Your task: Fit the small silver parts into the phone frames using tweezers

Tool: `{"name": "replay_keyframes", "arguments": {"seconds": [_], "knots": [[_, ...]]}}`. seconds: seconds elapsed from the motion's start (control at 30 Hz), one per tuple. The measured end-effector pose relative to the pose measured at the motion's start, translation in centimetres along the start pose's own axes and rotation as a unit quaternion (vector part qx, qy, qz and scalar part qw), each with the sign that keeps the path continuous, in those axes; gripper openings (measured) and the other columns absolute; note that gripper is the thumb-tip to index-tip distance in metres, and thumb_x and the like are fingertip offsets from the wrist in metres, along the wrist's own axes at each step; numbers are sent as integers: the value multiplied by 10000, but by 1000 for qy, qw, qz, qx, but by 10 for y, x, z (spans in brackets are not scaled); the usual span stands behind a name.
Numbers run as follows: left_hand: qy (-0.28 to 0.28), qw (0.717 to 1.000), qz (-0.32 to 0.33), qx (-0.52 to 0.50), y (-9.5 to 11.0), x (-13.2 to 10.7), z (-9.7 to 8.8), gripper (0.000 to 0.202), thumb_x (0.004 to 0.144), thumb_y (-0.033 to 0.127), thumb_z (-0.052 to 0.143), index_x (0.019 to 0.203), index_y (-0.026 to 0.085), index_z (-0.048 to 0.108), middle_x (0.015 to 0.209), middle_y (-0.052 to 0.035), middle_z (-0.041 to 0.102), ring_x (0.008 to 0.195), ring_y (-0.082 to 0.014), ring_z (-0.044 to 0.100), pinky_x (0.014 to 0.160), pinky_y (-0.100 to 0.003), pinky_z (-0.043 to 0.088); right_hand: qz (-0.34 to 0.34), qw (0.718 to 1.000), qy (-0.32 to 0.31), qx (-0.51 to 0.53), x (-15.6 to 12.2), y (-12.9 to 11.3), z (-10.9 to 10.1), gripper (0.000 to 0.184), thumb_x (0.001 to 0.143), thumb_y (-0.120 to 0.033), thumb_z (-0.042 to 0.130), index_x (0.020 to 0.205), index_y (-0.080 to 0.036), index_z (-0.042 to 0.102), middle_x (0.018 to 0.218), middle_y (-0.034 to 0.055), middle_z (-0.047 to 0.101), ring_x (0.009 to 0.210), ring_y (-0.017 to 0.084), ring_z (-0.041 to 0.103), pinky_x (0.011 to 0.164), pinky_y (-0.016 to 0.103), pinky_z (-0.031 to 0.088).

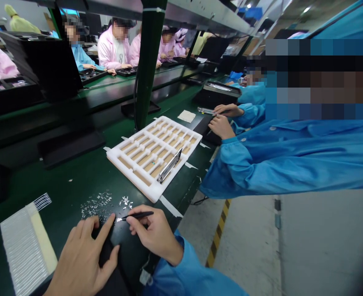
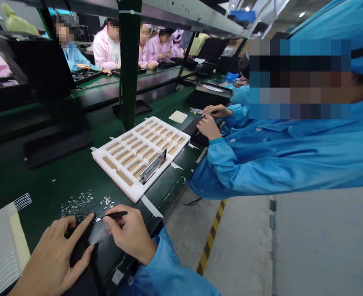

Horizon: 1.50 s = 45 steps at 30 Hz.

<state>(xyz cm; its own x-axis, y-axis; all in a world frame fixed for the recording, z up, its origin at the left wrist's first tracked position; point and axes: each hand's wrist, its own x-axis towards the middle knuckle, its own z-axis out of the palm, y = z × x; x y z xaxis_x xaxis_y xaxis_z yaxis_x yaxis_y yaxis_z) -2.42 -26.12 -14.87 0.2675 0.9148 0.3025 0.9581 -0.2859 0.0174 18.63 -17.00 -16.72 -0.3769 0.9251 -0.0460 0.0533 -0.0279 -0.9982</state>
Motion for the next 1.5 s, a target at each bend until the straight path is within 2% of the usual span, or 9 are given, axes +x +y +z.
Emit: {"name": "replay_keyframes", "arguments": {"seconds": [0.47,0.67,0.87,1.3,1.5], "knots": [[6,1000,10,7,1,1,-1,535,988,397,615,1470,165,607,1110,-141,554,917,-297,569,753,-442,527,-36,998,26,-52,-10,1,-2,189,954,-343,742,953,-164,801,796,68,783,577,183,752,519,248,611],[11,1000,14,1,1,1,-2,538,993,399,606,1476,163,589,1102,-140,549,913,-298,571,740,-442,532,-100,991,-21,-85,-9,-4,-4,117,924,-265,761,960,-182,835,842,74,806,723,208,784,656,276,640],[11,1000,8,-3,1,0,-2,551,994,414,613,1486,170,562,1101,-128,555,921,-286,576,747,-427,526,-51,998,5,-25,-8,0,-5,162,952,-302,736,989,-163,810,831,70,777,626,188,751,569,275,646],[11,1000,12,0,0,-2,-1,547,986,399,619,1482,173,575,1109,-133,567,917,-289,582,751,-427,528,-38,999,-1,-16,-7,5,-5,145,943,-305,752,972,-170,800,825,57,763,630,181,752,604,281,641],[13,1000,16,-12,1,-1,-3,531,986,381,624,1469,164,600,1093,-132,560,914,-288,584,742,-425,521,-15,1000,-8,5,-5,1,-5,196,934,-362,773,960,-169,794,773,43,737,630,181,738,609,283,638]]}}
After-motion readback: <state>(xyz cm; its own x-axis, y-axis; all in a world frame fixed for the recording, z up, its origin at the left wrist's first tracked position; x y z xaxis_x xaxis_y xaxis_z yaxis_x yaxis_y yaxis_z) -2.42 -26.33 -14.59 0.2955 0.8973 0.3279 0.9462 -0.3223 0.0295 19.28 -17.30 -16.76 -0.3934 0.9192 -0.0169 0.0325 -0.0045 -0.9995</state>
